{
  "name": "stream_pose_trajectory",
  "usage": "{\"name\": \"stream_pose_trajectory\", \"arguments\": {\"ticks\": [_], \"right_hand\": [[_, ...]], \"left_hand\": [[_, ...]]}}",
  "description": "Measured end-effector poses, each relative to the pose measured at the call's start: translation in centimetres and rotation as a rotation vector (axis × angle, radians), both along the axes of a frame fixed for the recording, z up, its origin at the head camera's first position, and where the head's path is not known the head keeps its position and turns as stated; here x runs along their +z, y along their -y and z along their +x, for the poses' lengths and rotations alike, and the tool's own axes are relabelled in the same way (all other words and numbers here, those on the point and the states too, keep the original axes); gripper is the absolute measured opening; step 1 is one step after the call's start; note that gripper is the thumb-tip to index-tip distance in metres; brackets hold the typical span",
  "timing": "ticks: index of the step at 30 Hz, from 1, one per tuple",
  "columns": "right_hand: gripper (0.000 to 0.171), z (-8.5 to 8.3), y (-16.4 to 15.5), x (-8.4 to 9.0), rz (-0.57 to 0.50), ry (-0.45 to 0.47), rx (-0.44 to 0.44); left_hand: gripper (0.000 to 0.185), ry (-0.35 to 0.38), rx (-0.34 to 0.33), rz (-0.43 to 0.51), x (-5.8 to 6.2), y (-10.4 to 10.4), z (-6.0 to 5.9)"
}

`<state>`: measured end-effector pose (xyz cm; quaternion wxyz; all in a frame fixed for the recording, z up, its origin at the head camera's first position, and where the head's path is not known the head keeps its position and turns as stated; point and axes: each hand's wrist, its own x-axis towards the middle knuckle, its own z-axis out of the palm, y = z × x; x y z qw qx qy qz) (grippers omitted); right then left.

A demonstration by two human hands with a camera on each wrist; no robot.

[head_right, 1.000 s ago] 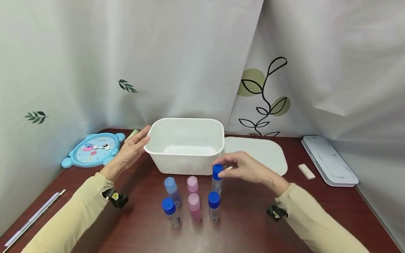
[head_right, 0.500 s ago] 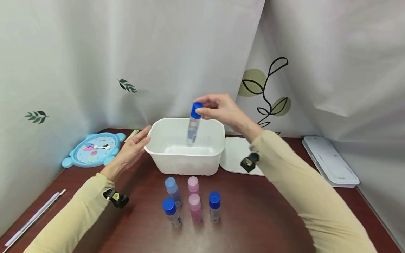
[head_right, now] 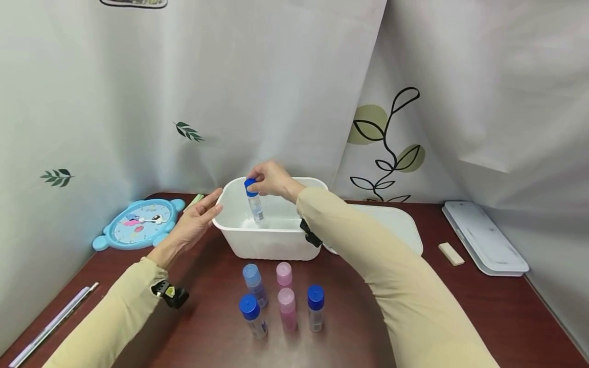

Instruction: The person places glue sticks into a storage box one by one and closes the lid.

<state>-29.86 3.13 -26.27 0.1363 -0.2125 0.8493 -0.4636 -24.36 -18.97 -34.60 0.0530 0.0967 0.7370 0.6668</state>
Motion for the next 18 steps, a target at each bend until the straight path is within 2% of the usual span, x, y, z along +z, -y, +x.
{"name": "stream_pose_trajectory", "arguments": {"ticks": [6, 12, 18], "right_hand": [[0.03, -0.2, 1.4, -1.3, 0.12, -0.001, -0.015], [0.03, -0.2, 2.2, -2.1, 0.13, 0.002, 0.016], [0.038, -0.3, 2.3, -2.6, 0.185, -0.054, 0.046]], "left_hand": [[0.064, -0.025, 0.005, -0.063, 0.3, -0.2, 0.0], [0.064, -0.009, 0.015, -0.071, 0.5, -0.1, 0.1], [0.064, -0.03, 0.013, -0.09, 0.5, 0.0, 0.0]]}}
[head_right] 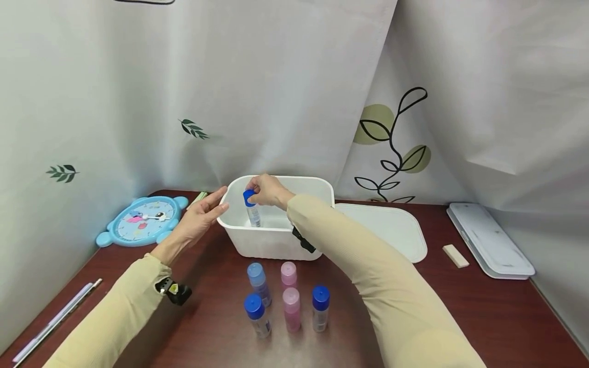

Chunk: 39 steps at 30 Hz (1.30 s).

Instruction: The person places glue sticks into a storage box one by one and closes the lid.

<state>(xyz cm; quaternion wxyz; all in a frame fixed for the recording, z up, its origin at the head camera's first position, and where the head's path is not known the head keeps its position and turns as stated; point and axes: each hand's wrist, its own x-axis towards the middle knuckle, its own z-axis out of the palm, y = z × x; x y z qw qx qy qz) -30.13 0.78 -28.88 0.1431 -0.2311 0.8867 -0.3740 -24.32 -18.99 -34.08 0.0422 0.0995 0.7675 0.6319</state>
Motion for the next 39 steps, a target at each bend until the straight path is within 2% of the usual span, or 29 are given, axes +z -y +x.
{"name": "stream_pose_trajectory", "arguments": {"ticks": [4, 6, 9, 13, 15, 19, 22, 24, 28, 32, 35, 39], "right_hand": [[0.051, 0.7, -0.6, 1.0, 0.043, -0.041, 0.049], [0.053, 1.3, -1.3, 2.1, 0.023, -0.059, 0.064], [0.045, 2.9, -3.4, 4.0, -0.078, -0.107, 0.113], [0.029, 6.6, -7.9, 5.2, -0.196, -0.184, 0.215], [0.024, 8.7, -10.6, 4.6, -0.21, -0.193, 0.259], [0.028, 12.7, -15.2, 1.5, -0.224, -0.059, 0.371], [0.037, 14.7, -17.0, -1.1, -0.244, 0.07, 0.459], [0.037, 15.5, -17.5, -2.2, -0.256, 0.092, 0.507], [0.026, 15.8, -17.2, -3.3, -0.275, 0.028, 0.559], [0.022, 15.1, -17.5, -2.7, -0.241, -0.045, 0.542], [0.023, 14.0, -18.2, -0.7, -0.205, -0.149, 0.497], [0.026, 12.3, -18.6, 4.0, -0.201, -0.323, 0.367]], "left_hand": [[0.064, -0.005, 0.015, -0.026, 0.1, 0.0, 0.1], [0.064, -0.014, 0.013, -0.039, 0.1, 0.1, 0.1], [0.063, -0.034, 0.006, -0.046, 0.1, 0.1, -0.1], [0.061, -0.051, 0.007, -0.045, 0.2, 0.0, -0.2], [0.061, -0.052, 0.006, -0.051, 0.2, 0.0, -0.1], [0.062, -0.042, 0.01, -0.062, 0.3, 0.0, 0.0], [0.062, -0.031, 0.022, -0.067, 0.3, -0.1, 0.0], [0.062, -0.027, 0.023, -0.061, 0.3, -0.1, 0.0], [0.061, -0.034, 0.02, -0.054, 0.3, 0.1, 0.0], [0.061, -0.05, 0.018, -0.074, 0.4, 0.0, 0.0], [0.061, -0.054, 0.021, -0.083, 0.3, 0.0, 0.0], [0.062, -0.056, 0.019, -0.075, 0.3, -0.1, 0.0]]}}
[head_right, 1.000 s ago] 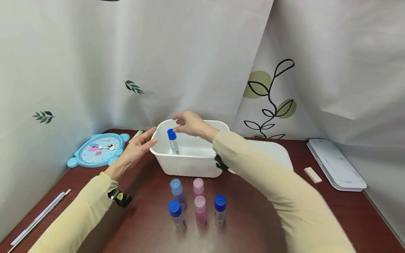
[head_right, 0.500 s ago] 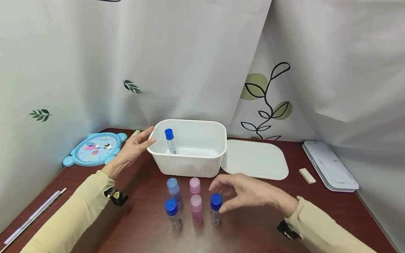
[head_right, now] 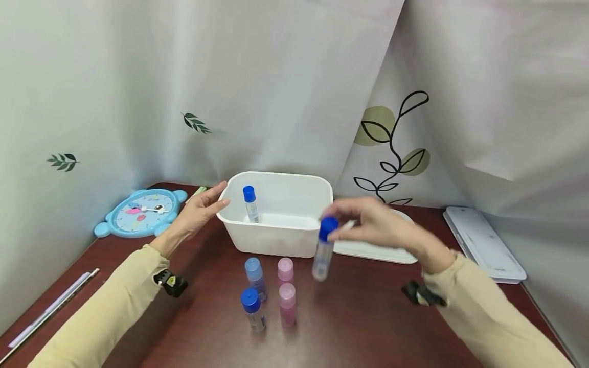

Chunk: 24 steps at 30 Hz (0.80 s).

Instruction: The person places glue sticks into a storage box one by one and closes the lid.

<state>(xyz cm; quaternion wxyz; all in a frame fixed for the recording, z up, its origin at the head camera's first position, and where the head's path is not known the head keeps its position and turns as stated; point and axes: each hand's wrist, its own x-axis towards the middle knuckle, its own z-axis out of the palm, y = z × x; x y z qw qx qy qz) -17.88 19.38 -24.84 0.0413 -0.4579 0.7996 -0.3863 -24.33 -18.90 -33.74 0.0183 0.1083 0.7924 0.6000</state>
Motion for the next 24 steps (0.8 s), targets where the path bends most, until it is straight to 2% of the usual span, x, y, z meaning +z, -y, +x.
{"name": "stream_pose_trajectory", "arguments": {"ticks": [2, 4, 7, 10, 15, 19, 24], "right_hand": [[0.027, -0.8, 0.4, 2.4, -0.043, -0.059, -0.102], [0.028, -1.8, 1.5, 4.1, -0.123, -0.029, -0.193], [0.033, -3.6, 4.3, 4.7, -0.246, 0.044, -0.281], [0.034, -5.6, 7.9, 3.4, -0.287, 0.128, -0.316], [0.033, -7.8, 13.1, -0.8, -0.145, 0.13, -0.309], [0.031, -8.5, 15.5, -3.6, -0.05, 0.087, -0.263], [0.029, -8.5, 17.2, -4.8, 0.027, 0.099, -0.212]], "left_hand": [[0.062, -0.001, -0.002, -0.004, 0.2, 0.0, 0.0], [0.062, 0.003, -0.002, -0.008, 0.2, 0.0, 0.0], [0.062, 0.007, 0.002, -0.016, 0.1, 0.0, 0.1], [0.062, 0.005, -0.002, -0.012, 0.1, 0.0, 0.2], [0.063, 0.012, -0.01, 0.002, -0.1, 0.0, 0.1], [0.064, 0.022, -0.008, -0.006, -0.1, 0.0, 0.3], [0.063, 0.006, -0.002, -0.019, 0.1, 0.1, 0.3]]}}
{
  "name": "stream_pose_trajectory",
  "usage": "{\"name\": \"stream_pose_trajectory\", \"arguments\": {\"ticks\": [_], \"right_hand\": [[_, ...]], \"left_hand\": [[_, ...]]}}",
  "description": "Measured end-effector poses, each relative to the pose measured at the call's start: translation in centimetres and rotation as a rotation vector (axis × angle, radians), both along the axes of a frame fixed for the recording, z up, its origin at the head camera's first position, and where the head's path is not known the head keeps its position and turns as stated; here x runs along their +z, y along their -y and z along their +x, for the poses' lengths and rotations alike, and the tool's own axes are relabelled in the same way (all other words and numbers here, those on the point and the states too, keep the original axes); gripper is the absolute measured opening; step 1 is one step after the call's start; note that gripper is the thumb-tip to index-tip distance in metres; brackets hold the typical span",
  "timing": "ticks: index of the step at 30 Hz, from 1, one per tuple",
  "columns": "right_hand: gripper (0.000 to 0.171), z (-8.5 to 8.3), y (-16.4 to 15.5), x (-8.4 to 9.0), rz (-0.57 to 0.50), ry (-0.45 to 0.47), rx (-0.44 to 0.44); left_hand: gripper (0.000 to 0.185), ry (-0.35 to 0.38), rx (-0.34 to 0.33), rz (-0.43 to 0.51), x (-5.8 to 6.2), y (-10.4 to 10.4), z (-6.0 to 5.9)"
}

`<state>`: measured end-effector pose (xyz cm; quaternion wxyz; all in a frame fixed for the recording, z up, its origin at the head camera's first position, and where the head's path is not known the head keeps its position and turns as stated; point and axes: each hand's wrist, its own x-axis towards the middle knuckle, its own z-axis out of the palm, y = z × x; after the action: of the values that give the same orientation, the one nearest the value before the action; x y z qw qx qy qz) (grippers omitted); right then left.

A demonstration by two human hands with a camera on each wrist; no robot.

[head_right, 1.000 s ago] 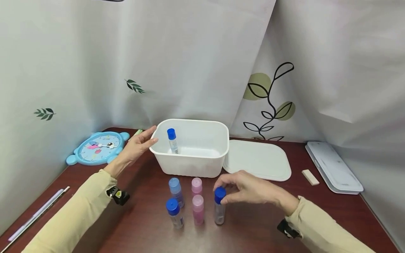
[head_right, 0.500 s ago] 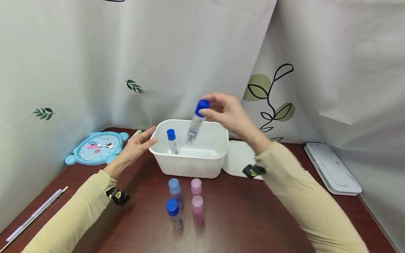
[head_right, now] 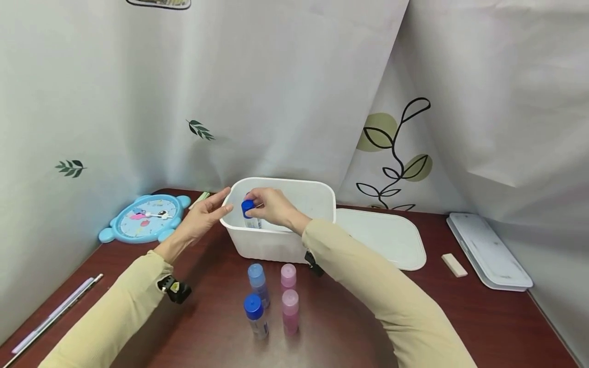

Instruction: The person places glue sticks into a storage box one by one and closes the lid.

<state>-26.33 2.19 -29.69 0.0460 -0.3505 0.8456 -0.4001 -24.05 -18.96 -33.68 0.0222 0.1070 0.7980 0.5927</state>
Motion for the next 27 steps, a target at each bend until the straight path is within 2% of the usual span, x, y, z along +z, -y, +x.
{"name": "stream_pose_trajectory", "arguments": {"ticks": [6, 12, 16, 19, 21, 24, 27], "right_hand": [[0.03, 0.1, 0.6, -0.8, 0.04, 0.057, 0.022], [0.035, -0.1, 0.4, -1.2, 0.067, 0.075, 0.043], [0.039, 0.4, -0.5, -0.6, 0.073, -0.02, 0.077], [0.035, 1.4, -1.9, 0.5, 0.008, -0.139, 0.082], [0.03, 2.3, -3.1, 1.3, -0.079, -0.176, 0.076], [0.023, 4.0, -5.4, 2.0, -0.181, -0.179, 0.067], [0.021, 6.1, -7.8, 1.4, -0.197, -0.112, 0.109]], "left_hand": [[0.062, -0.023, -0.025, 0.017, 0.1, -0.2, 0.0], [0.062, -0.031, -0.03, 0.023, 0.1, -0.3, -0.1], [0.062, -0.02, -0.02, 0.012, 0.1, -0.3, -0.1], [0.062, -0.009, -0.007, 0.009, 0.0, -0.4, -0.1], [0.063, -0.007, -0.002, 0.005, 0.0, -0.3, -0.1], [0.063, -0.003, 0.009, 0.0, 0.0, -0.3, -0.1], [0.062, 0.0, 0.008, -0.006, -0.1, -0.1, -0.1]]}}
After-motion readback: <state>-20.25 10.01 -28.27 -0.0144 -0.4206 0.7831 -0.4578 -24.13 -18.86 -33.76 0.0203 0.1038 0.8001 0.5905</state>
